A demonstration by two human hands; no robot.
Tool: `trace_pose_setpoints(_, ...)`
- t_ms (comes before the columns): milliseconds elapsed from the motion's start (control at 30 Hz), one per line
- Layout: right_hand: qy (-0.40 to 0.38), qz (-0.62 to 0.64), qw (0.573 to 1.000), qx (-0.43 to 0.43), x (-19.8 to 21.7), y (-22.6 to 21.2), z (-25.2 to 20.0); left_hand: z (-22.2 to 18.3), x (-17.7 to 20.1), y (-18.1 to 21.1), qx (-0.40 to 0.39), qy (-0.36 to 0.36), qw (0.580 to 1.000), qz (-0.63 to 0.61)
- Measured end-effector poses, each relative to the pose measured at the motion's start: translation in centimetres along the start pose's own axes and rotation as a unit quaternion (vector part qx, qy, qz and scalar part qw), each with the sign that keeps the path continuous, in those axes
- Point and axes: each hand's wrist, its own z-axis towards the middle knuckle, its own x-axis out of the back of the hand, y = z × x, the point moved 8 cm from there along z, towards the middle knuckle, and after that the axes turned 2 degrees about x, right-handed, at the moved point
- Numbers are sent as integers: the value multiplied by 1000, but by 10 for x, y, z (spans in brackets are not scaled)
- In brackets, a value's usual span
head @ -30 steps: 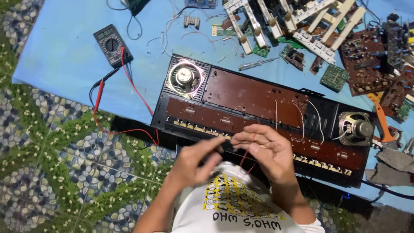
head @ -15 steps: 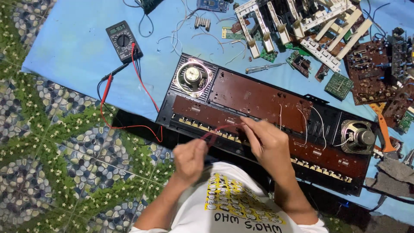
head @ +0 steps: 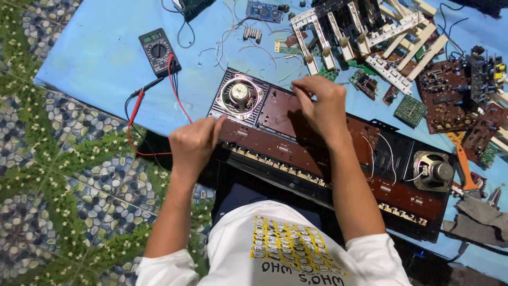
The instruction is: Repairing an electronic keyboard by manipulating and connecting internal wires.
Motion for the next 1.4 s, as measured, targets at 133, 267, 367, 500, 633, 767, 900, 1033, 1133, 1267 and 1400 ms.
trace_pose_setpoints(133,-24,61,996,-53,-14,18,13,10,0,-17,6,-5,1000,6)
trace_pose_setpoints(267,-44,61,996,-44,-27,26,21,11,-3,-26,8,14,1000,5)
trace_pose_setpoints(367,-57,53,996,-33,-35,30,16,9,-4,-27,35,19,998,-54)
trace_pose_setpoints(500,-79,72,993,-44,-43,34,14,9,-12,-30,55,35,995,-73)
trace_pose_setpoints(633,-75,81,993,-47,-47,35,13,8,-18,-28,76,15,989,-122)
trace_pose_setpoints(767,-79,96,992,-28,-55,37,12,8,-21,-29,109,12,978,-176)
trace_pose_setpoints(900,-90,82,993,-2,-50,27,16,7,-19,-28,140,10,964,-226)
trace_pose_setpoints(1033,-109,44,993,24,-50,24,15,-1,-25,-28,158,3,958,-241)
trace_pose_setpoints(1133,-112,23,992,50,-51,22,14,-1,-28,-29,173,5,951,-257)
trace_pose_setpoints(1267,-112,8,991,67,-53,22,13,-4,-30,-28,181,10,947,-266)
trace_pose_setpoints(1400,-112,-2,990,85,-58,24,10,-9,-34,-30,190,2,945,-265)
